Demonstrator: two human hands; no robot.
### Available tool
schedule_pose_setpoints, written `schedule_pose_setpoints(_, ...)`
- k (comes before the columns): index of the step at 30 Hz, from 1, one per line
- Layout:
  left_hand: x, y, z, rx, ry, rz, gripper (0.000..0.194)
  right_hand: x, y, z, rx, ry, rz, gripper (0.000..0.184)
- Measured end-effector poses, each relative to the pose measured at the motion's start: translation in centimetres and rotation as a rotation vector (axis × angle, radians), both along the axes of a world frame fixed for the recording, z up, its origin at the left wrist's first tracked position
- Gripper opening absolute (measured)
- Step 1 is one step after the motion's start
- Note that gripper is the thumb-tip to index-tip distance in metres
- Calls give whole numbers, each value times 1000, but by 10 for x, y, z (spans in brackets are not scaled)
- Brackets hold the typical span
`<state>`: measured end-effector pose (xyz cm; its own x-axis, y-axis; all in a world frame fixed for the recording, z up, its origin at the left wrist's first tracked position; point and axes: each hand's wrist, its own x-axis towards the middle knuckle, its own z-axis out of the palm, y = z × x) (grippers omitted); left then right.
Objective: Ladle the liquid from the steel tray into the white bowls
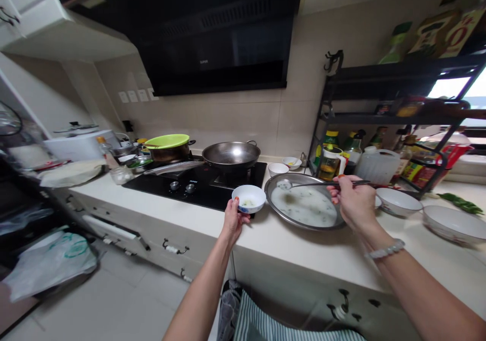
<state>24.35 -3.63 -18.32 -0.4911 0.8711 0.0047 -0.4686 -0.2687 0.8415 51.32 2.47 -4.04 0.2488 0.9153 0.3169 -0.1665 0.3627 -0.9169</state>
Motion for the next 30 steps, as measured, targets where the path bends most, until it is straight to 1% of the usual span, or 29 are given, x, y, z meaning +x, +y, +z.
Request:
schedule_pose_setpoints(4, 0, 0, 0, 5, 0, -2, 46, -12, 1, 5, 18, 4, 40, 14)
schedule_pose_setpoints(8, 1, -1, 0, 8, 0, -3, 46, -28, -3, 5, 34, -21, 94, 14)
schedule_pose_setpoints(12, 1, -1, 1, -1, -1, -5, 48, -42, -13, 0, 27, -62, 172, 18)
schedule_pose_setpoints(16, 2, -1, 2, -4, 8, -1, 47, -51, -27, -12, 102, -203, 259, 25)
schedule_pose_setpoints(18, 2, -2, 3, -6, 14, 2, 47, -52, -34, -20, 168, -282, 311, 27)
schedule_pose_setpoints(20, 3, -2, 4, -8, 18, 4, 48, -50, -40, -28, 266, -362, 356, 25)
schedule_pose_setpoints(24, 3, -3, 6, -15, 15, 1, 49, -45, -51, -40, 586, -541, 425, 17)
schedule_pose_setpoints(25, 3, -3, 6, -16, 14, -1, 49, -43, -53, -41, 649, -565, 437, 15)
schedule_pose_setpoints(26, 3, -3, 5, -15, 14, -2, 49, -43, -54, -43, 675, -573, 445, 15)
schedule_pose_setpoints(27, 3, -3, 5, -14, 15, -2, 49, -43, -55, -44, 654, -559, 449, 15)
schedule_pose_setpoints(28, 2, -3, 5, -14, 16, -2, 48, -42, -55, -45, 589, -524, 442, 16)
schedule_pose_setpoints(30, 2, -3, 4, -16, 16, -1, 48, -41, -52, -45, 377, -400, 388, 19)
